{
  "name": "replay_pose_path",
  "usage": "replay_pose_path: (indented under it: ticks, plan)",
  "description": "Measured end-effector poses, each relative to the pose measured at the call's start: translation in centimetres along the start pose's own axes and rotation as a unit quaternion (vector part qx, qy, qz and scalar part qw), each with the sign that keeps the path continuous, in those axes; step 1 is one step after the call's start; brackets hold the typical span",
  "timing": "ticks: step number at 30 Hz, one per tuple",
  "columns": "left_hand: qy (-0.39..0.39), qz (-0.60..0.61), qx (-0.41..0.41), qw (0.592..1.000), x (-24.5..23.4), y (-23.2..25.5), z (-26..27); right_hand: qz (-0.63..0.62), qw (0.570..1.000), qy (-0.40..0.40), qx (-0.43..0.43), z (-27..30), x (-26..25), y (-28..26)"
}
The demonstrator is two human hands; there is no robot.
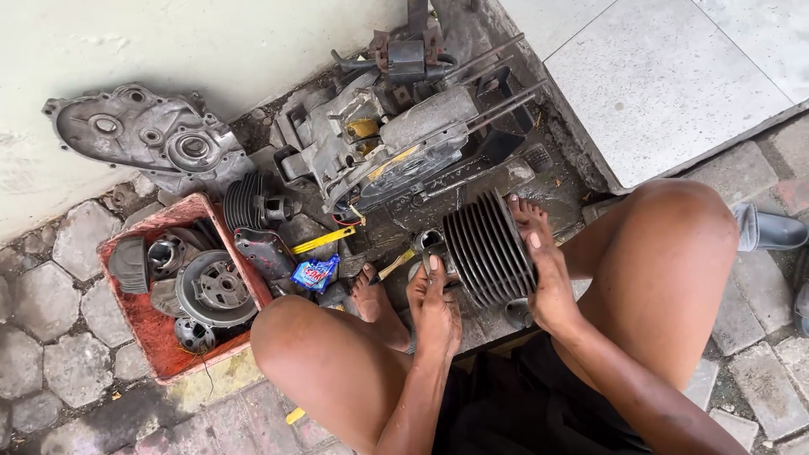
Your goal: Cleaning a motorcycle engine cylinder block using a brush and liquid cleaner
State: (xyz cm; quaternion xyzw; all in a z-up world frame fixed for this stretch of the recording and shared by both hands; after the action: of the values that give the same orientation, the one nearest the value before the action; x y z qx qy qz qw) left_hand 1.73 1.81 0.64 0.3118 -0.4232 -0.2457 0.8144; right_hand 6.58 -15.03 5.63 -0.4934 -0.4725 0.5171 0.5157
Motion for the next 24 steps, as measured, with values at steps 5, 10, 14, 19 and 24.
replay_pose_path:
  ticks: [5,10,14,19,24]
  plan:
    - [-0.025,-0.108,0.019,0.994,-1.9,-3.8,-3.6,0.024,0.999,0.001,0.038,-0.6,0.9,0.6]
    - [-0.05,-0.192,-0.009,0.98,-4.1,-5.9,-3.2,-0.017,0.994,0.027,0.108,-0.9,1.8,-2.9]
    - [-0.053,-0.199,-0.011,0.978,-3.4,-5.3,-3.4,0.011,0.992,0.007,0.126,-1.3,2.4,-4.2]
    - [-0.071,-0.225,-0.009,0.972,1.2,-0.9,-2.3,0.002,0.986,0.002,0.165,-1.4,2.0,-3.1]
    - [-0.144,-0.279,0.044,0.948,2.7,1.3,-2.0,-0.031,0.967,0.129,0.218,-1.0,-0.3,4.3]
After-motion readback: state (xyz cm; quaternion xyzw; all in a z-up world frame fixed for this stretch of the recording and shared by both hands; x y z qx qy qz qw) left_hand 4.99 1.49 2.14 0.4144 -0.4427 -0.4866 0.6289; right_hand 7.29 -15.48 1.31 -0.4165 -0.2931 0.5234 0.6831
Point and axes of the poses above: each hand's wrist, its own z-axis away from the middle knuckle, its own x-axis out of the palm, y = z × x, the point moved 6 cm from there along -z, towards the middle knuckle, and after that the axes turned 3 degrees about -y, right-handed, at the moved point
